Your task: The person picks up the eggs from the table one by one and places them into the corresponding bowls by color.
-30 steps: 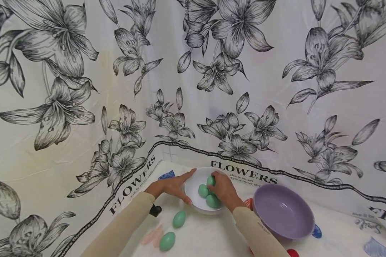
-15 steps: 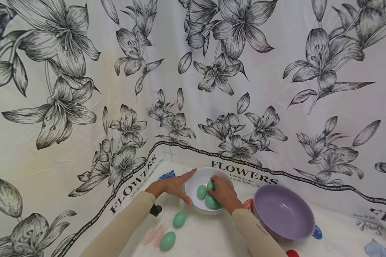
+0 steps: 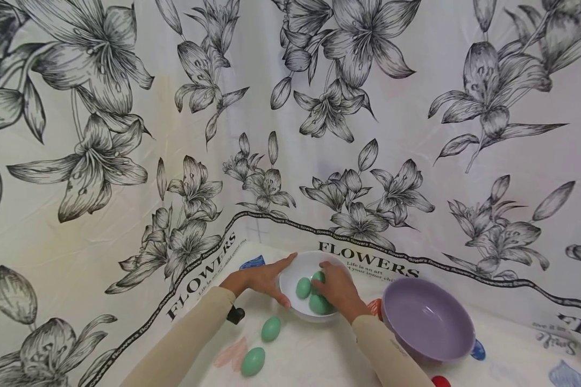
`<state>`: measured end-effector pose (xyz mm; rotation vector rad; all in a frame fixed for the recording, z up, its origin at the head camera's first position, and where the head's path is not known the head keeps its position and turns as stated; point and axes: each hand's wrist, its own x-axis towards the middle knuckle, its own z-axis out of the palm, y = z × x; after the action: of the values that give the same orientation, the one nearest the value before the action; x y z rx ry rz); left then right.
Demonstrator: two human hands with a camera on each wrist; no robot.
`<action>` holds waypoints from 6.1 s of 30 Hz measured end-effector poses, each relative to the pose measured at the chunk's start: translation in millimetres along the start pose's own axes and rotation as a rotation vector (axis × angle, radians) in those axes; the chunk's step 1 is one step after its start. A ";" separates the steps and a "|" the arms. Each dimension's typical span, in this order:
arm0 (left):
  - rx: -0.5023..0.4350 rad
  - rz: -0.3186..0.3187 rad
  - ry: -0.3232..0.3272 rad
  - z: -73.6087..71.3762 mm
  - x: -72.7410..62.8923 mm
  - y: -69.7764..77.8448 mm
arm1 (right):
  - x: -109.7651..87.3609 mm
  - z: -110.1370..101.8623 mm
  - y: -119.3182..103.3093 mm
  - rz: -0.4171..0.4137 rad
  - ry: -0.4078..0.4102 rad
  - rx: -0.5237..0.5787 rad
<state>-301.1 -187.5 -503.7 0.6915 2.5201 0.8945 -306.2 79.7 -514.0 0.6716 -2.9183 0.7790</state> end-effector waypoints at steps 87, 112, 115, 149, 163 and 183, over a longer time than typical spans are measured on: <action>-0.041 -0.006 -0.003 0.8 -3.4 -2.1 | -46.3 -18.0 -36.8 -0.176 0.141 0.203; -0.037 -0.017 0.001 4.2 -1.7 -0.9 | 0.1 27.4 -27.0 -0.270 -0.091 0.072; -0.048 -0.017 0.000 4.0 -2.2 0.3 | 1.9 29.7 -26.1 -0.240 -0.093 0.046; -0.026 -0.034 -0.005 3.6 -5.0 -3.8 | -5.1 20.7 -29.9 -0.191 -0.012 0.127; 0.000 0.013 0.001 1.3 -2.0 -6.4 | -80.5 -9.5 -108.3 -0.335 0.338 0.424; -0.026 -0.036 0.012 -1.1 -0.7 -6.9 | -135.0 82.4 -130.8 0.069 -0.287 0.244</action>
<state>-303.3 -193.1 -507.3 0.6321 2.5193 0.9197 -123.7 -8.5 -546.0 0.7621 -3.1452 1.1510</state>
